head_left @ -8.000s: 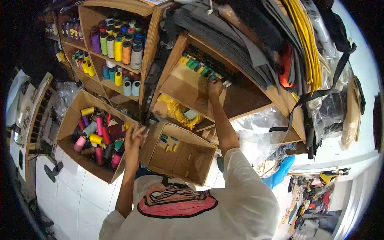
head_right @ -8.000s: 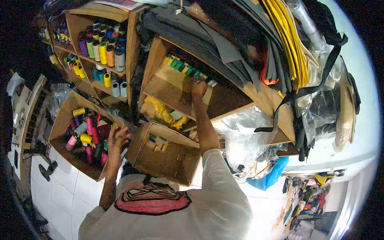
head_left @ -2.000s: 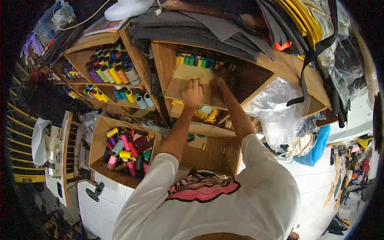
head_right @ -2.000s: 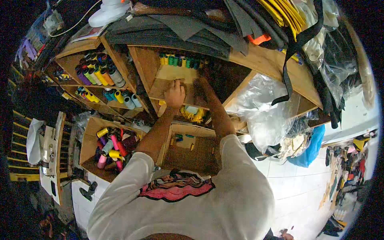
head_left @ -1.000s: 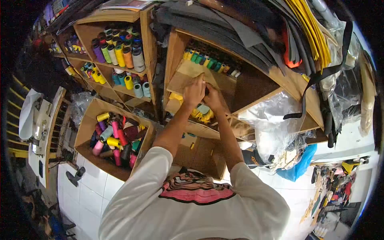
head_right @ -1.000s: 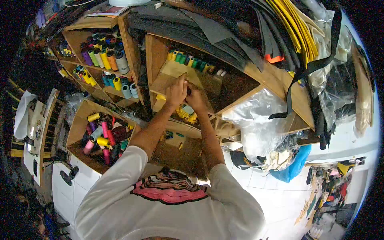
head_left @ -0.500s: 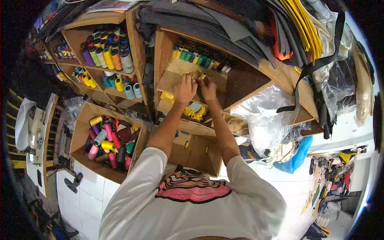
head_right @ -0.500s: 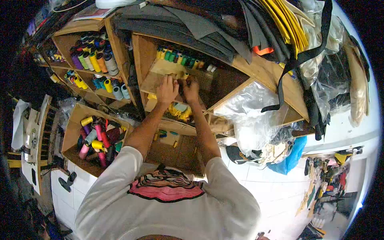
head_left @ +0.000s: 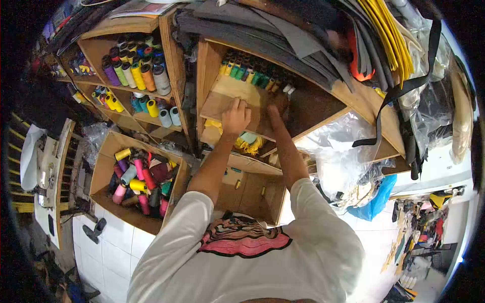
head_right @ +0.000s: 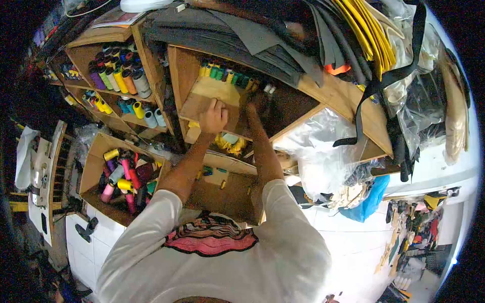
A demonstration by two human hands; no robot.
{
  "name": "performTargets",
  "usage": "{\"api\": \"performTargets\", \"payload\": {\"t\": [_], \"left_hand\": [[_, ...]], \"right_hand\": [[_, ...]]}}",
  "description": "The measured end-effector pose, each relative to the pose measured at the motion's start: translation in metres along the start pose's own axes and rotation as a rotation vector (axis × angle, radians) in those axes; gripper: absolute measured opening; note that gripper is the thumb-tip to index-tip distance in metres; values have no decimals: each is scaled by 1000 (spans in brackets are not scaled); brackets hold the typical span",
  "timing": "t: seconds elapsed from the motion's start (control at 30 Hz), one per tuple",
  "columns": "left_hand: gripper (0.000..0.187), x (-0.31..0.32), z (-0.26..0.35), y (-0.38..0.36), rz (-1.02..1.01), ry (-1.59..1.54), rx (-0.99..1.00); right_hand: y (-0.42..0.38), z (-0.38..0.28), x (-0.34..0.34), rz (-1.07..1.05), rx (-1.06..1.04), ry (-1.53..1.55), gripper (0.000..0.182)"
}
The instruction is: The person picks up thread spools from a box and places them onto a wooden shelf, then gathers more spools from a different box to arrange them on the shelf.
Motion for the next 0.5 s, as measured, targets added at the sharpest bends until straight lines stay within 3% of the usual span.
{"api": "performTargets", "payload": {"t": [0.03, 0.2, 0.37, 0.4, 0.5], "left_hand": [[20, 0, -1, 0, 19, 3, 19], [21, -36, 21, 15, -98, -75, -139], [27, -36, 20, 15, -106, -134, -134], [27, -35, 21, 14, -95, -74, -137], [28, -31, 22, 10, -51, 16, -116]], "right_hand": [[0, -1, -4, -10, -22, -7, 28], [-19, 26, 85, -392, 415, 299, 38], [-41, 47, 162, -251, 466, 514, 40], [-45, 48, 166, -223, 478, 557, 40], [-18, 27, 80, -333, 424, 358, 40]]}}
Point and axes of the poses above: each hand's wrist, its own y-axis towards the middle knuckle, its own x-axis out of the palm, z = x × y, the point moved 1 cm from there along y, towards the middle knuckle, and after that the axes turned 7 degrees about -y, right-handed, at the moved point
